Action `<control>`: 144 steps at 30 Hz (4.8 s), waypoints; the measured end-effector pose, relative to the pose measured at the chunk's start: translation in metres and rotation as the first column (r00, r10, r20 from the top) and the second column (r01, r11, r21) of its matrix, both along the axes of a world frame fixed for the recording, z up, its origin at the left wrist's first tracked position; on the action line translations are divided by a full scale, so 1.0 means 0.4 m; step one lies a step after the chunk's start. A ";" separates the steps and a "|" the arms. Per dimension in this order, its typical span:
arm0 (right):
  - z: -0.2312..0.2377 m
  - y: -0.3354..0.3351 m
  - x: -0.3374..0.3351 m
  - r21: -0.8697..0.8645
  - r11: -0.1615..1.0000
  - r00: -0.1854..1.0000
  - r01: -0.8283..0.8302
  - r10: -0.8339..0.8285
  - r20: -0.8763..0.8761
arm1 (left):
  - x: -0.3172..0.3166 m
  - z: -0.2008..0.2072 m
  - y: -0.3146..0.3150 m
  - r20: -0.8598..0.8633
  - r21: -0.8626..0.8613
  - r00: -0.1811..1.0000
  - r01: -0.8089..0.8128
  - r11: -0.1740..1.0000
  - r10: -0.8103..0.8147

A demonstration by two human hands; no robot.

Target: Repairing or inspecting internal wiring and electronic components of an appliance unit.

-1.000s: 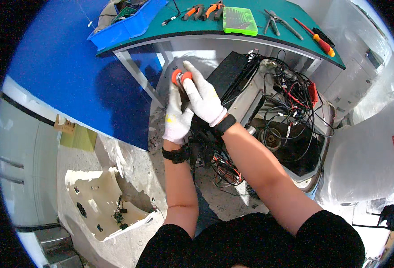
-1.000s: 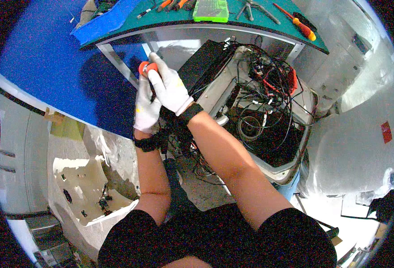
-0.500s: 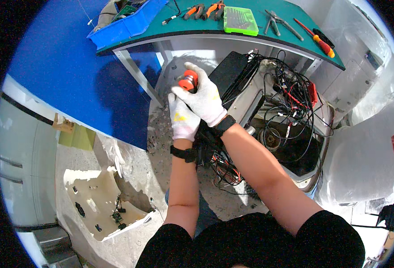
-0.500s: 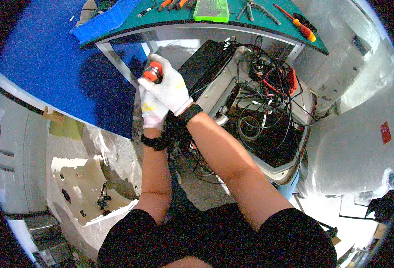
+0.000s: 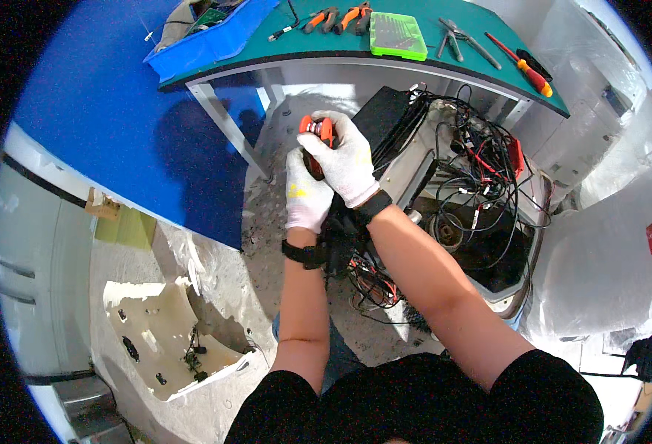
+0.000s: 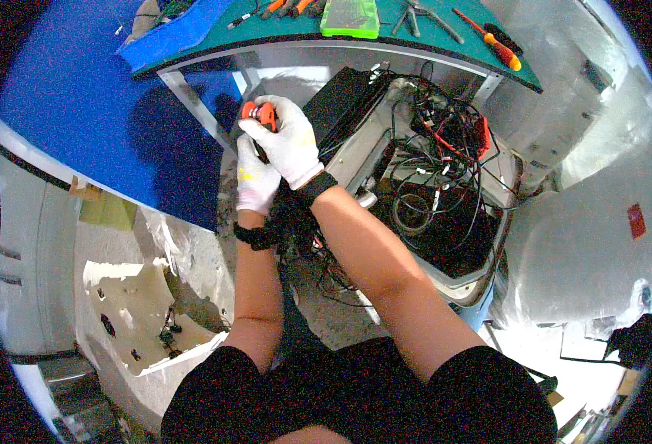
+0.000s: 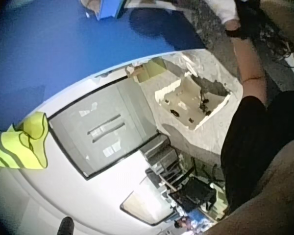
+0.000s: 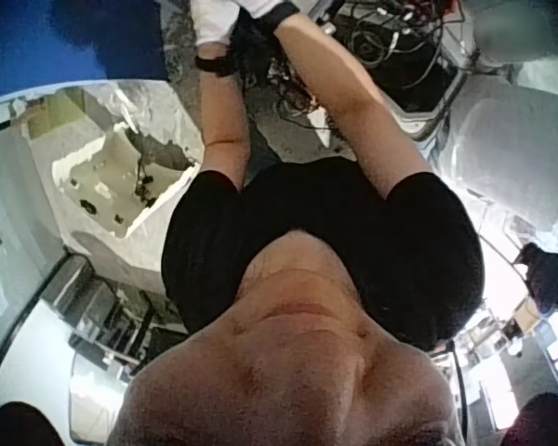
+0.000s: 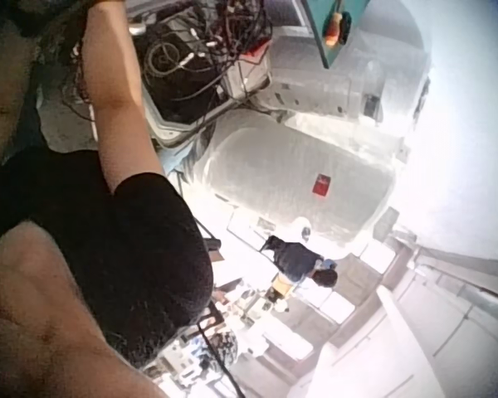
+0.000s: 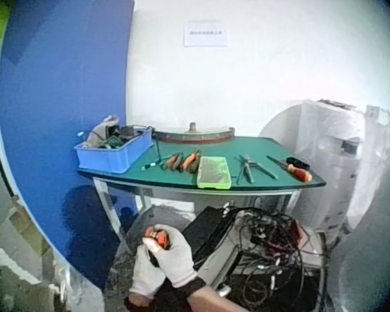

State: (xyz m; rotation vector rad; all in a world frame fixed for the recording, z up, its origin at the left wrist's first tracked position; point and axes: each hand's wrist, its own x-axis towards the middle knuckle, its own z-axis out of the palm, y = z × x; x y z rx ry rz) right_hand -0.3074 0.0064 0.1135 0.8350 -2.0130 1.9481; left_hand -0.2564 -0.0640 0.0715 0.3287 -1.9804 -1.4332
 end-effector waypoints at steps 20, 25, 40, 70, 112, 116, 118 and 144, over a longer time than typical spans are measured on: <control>-0.009 -0.014 -0.008 0.073 0.997 0.997 -0.009 0.015 -0.077 | 0.024 0.014 -0.038 0.023 -0.037 0.992 0.125 0.991 -0.124; 0.018 -0.004 0.019 0.002 0.987 0.985 -0.158 0.157 0.077 | 0.025 0.008 -0.055 -0.281 0.109 0.934 0.261 0.959 -0.222; 0.016 -0.003 0.016 -0.095 0.979 0.976 -0.178 0.189 0.113 | 0.024 -0.007 -0.064 -0.043 -0.328 0.991 0.105 0.939 -0.126; 0.026 -0.013 0.021 -0.007 0.999 0.999 -0.033 0.033 -0.013 | 0.006 -0.009 -0.040 -0.084 -0.067 0.907 0.408 0.911 -0.412; 0.024 0.001 0.019 0.050 0.998 0.998 0.048 -0.050 0.028 | -0.057 -0.072 -0.053 -0.481 0.613 0.739 0.668 0.422 -0.472; 0.022 -0.002 0.018 0.057 0.998 0.989 -0.028 0.019 0.148 | 0.028 -0.007 -0.045 -0.017 0.066 0.895 0.446 0.893 -0.446; 0.012 -0.003 0.013 0.026 0.999 0.991 -0.034 0.030 0.131 | 0.042 0.023 -0.054 0.079 0.030 0.912 0.402 0.915 -0.403; 0.037 -0.002 -0.003 -0.233 0.933 0.960 0.275 -0.254 0.115 | 0.067 -0.036 -0.086 0.375 -0.498 0.918 0.082 0.863 0.129</control>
